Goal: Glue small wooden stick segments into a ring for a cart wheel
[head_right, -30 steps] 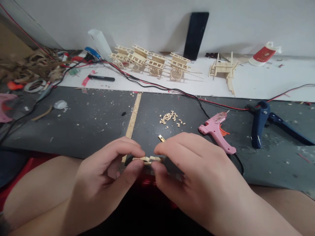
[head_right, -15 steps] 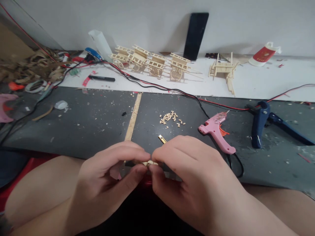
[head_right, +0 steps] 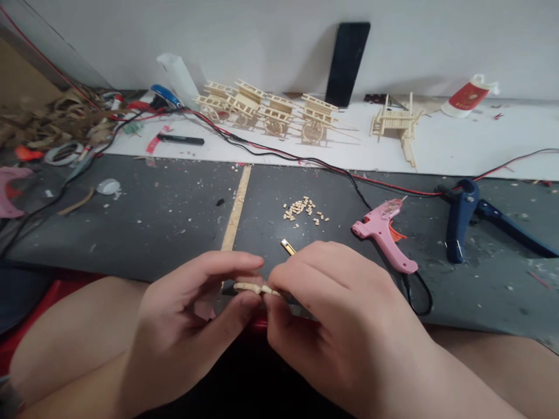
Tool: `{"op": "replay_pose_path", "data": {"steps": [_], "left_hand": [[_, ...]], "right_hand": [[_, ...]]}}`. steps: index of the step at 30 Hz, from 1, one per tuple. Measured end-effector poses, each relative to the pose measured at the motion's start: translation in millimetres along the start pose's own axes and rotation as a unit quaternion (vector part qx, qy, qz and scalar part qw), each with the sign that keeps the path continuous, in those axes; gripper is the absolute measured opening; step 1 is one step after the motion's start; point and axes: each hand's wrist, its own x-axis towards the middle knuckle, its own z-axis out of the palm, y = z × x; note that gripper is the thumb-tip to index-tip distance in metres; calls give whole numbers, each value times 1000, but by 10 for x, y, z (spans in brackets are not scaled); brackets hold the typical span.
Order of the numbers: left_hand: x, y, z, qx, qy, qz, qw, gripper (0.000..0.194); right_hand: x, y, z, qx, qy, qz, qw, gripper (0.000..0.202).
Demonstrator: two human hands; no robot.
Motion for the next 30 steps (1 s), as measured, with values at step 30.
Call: {"op": "replay_pose_path", "data": {"steps": [30], "left_hand": [[363, 45, -359, -378, 192, -180, 888, 24]], "right_hand": [[19, 69, -22, -25, 13, -4, 1000, 18]]}}
